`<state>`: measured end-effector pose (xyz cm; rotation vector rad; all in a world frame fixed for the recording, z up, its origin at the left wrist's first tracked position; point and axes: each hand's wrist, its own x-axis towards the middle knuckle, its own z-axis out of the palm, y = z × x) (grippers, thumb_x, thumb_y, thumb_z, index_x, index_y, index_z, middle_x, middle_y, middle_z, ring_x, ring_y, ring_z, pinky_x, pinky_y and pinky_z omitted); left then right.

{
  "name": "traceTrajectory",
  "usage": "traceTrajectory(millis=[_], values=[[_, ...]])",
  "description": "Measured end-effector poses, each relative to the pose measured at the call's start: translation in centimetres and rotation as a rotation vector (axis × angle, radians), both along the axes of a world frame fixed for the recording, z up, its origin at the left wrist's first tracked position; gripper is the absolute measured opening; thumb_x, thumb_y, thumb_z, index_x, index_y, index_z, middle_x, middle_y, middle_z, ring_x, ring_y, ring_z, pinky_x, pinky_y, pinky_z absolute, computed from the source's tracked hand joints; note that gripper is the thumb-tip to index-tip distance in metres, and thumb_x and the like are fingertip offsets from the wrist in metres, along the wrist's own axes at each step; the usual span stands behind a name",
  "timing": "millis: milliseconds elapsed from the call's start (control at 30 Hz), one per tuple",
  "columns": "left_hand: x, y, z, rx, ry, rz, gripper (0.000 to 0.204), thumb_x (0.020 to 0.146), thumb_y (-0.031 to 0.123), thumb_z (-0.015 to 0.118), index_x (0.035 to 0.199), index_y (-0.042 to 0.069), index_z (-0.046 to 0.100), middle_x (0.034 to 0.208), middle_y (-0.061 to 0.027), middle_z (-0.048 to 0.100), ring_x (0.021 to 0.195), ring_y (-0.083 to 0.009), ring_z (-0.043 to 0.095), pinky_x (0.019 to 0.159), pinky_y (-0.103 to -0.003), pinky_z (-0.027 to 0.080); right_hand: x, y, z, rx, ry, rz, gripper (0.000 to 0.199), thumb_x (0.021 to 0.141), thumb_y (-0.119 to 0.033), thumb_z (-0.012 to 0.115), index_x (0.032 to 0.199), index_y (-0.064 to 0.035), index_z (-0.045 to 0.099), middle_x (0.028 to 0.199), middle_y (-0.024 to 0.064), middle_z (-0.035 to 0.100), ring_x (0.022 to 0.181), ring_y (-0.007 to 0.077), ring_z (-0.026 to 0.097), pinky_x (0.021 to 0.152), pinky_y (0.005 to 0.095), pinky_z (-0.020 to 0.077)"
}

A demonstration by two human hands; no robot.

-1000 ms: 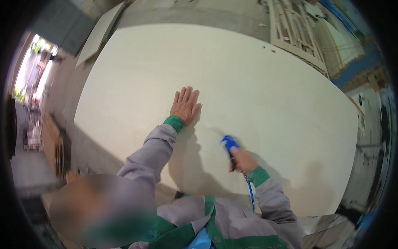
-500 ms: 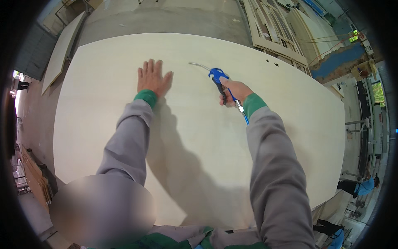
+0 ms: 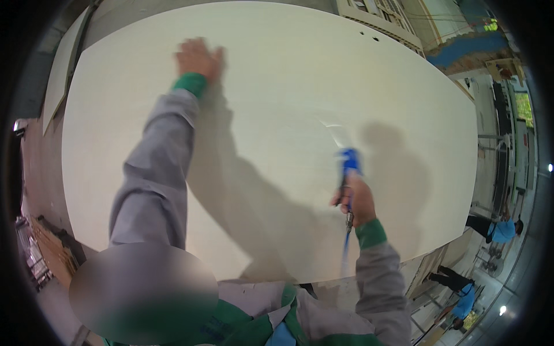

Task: The person uses a blue air blower to clean a large white board, then carries it with another worker to a workbench. The person measures the board with a tape measure and marks it with a green marker.

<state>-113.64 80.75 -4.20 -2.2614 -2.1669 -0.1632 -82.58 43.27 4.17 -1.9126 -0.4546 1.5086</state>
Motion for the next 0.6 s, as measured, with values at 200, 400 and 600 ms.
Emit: traceTrajectory(millis=[200,400,600], values=[[1.4,-31.7,-0.6,0.014,-0.389,-0.829,0.069,0.095,0.044,0.055,0.148,0.003,0.042,0.157,-0.0236,0.034,0.148,-0.043,0.025,0.12,-0.061,0.017,-1.5,-16.8,1.6,-0.267,0.054,0.005,0.057,0.103,-0.054,0.041,0.075,-0.0074,0.056,0.058,0.0097,0.06,0.043,0.0129,0.048,0.039,0.0252,0.033],[-12.4,-52.8,4.2,-0.359,-0.363,-0.608,0.068,0.097,0.048,0.052,0.153,0.013,0.038,0.16,-0.0232,0.028,0.151,-0.041,0.021,0.121,-0.06,0.014,-7.2,-26.9,1.8,-0.268,-0.008,0.561,0.056,0.1,-0.057,0.046,0.082,-0.007,0.062,0.062,0.0044,0.062,0.046,0.0084,0.049,0.042,0.0254,0.0332],[-29.1,-57.1,2.0,-0.161,-0.142,-0.186,0.075,0.094,0.054,0.055,0.154,0.012,0.036,0.161,-0.0235,0.026,0.151,-0.0416,0.02,0.122,-0.058,0.013,-17.7,-25.4,-0.5,-0.019,0.102,0.439,0.044,0.103,-0.049,0.048,0.091,-0.0074,0.057,0.066,0.0064,0.064,0.043,0.0097,0.047,0.04,0.0254,0.0339]])
